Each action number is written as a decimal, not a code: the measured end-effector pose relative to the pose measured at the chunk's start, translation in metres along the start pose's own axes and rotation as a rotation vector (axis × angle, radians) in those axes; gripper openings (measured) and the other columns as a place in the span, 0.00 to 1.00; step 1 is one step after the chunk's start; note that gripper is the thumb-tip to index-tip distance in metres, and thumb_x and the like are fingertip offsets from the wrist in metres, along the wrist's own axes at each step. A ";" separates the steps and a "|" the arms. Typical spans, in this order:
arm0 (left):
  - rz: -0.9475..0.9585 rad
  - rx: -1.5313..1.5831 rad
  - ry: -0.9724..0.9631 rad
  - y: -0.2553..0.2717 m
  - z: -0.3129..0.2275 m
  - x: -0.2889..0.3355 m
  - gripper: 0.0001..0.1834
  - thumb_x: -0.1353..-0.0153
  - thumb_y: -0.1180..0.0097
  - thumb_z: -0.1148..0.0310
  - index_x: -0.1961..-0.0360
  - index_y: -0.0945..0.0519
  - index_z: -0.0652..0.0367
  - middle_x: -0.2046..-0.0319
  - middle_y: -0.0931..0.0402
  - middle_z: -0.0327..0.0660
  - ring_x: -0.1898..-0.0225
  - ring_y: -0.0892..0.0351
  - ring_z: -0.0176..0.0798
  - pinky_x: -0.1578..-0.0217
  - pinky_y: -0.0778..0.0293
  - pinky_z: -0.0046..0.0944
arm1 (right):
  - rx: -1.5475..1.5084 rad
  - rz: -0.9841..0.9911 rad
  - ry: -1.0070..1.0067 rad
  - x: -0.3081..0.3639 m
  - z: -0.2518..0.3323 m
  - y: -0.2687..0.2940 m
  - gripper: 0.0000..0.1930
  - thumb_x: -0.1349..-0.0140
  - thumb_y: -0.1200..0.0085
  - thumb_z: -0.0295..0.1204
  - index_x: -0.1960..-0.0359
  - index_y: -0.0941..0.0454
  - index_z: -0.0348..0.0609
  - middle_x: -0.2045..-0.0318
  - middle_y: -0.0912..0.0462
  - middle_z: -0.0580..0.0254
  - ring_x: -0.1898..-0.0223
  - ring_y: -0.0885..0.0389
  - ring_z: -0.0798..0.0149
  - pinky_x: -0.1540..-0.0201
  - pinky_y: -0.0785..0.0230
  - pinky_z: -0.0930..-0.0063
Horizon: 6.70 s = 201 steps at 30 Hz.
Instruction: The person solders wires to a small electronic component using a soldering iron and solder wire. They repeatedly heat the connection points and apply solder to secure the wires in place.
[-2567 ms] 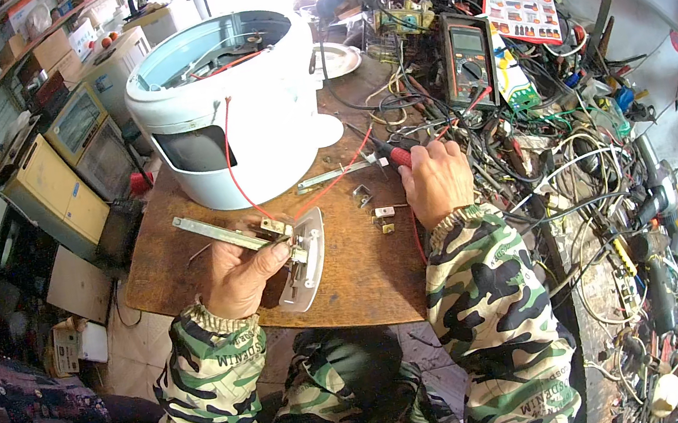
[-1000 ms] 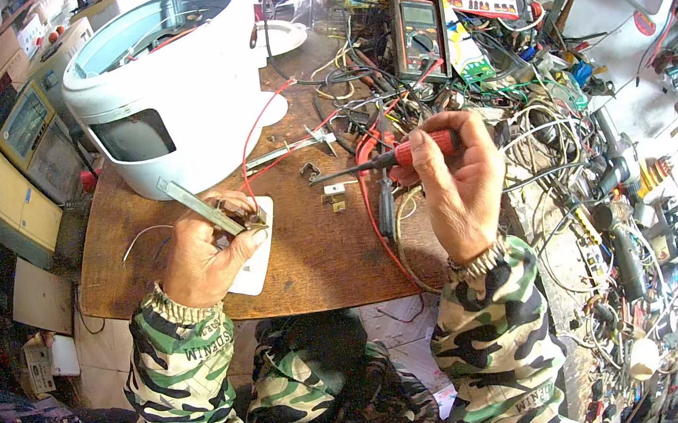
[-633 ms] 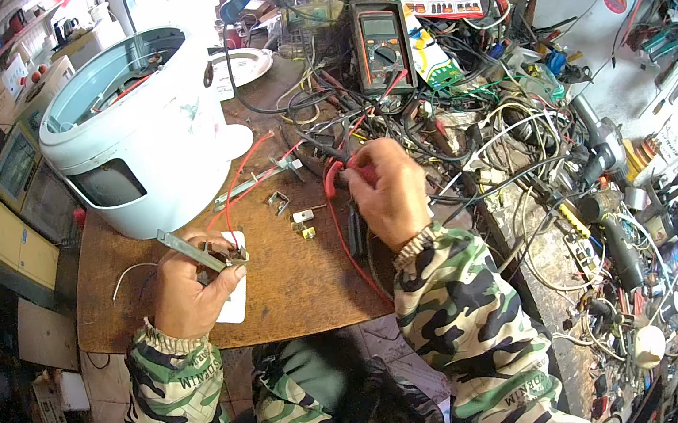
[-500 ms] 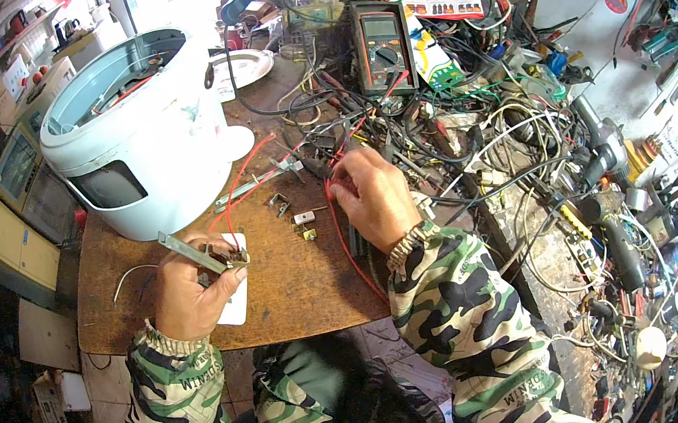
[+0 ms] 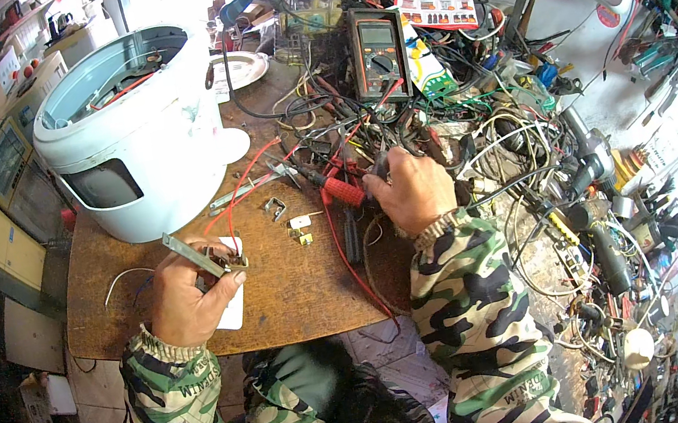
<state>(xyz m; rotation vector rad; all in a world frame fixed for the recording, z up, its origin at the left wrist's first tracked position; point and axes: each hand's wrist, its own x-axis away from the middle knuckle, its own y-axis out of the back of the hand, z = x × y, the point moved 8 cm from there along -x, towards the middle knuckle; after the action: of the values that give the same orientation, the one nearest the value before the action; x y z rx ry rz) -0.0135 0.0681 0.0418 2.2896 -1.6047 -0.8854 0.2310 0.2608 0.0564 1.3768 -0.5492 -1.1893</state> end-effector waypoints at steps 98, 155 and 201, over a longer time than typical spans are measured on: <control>0.023 -0.021 -0.205 -0.009 0.002 0.004 0.14 0.46 0.39 0.74 0.57 0.23 0.64 0.59 0.25 0.55 0.54 0.25 0.65 0.55 0.28 0.56 | -1.641 0.256 0.484 0.024 0.197 0.070 0.18 0.26 0.55 0.35 0.76 0.39 0.44 0.86 0.37 0.60 0.88 0.41 0.69 0.85 0.41 0.73; -0.103 -0.092 -0.172 -0.011 0.008 0.003 0.10 0.46 0.41 0.74 0.62 0.22 0.65 0.62 0.22 0.58 0.55 0.22 0.64 0.53 0.27 0.60 | -0.474 -0.262 0.543 0.045 0.218 0.119 0.07 0.36 0.39 0.28 0.68 0.23 0.38 0.79 0.23 0.59 0.78 0.26 0.70 0.71 0.33 0.74; 0.059 -0.058 -0.142 -0.010 0.004 -0.002 0.13 0.44 0.38 0.72 0.59 0.21 0.63 0.64 0.26 0.51 0.59 0.24 0.56 0.59 0.29 0.50 | -0.501 0.040 0.819 0.030 0.206 0.118 0.10 0.40 0.39 0.22 0.60 0.25 0.36 0.74 0.21 0.55 0.74 0.21 0.65 0.69 0.29 0.70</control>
<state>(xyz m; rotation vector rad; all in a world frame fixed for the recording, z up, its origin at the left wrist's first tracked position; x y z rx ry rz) -0.0084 0.0749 0.0343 2.1722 -1.6698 -1.0869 0.0998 0.1178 0.1961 1.2593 0.2873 -0.5763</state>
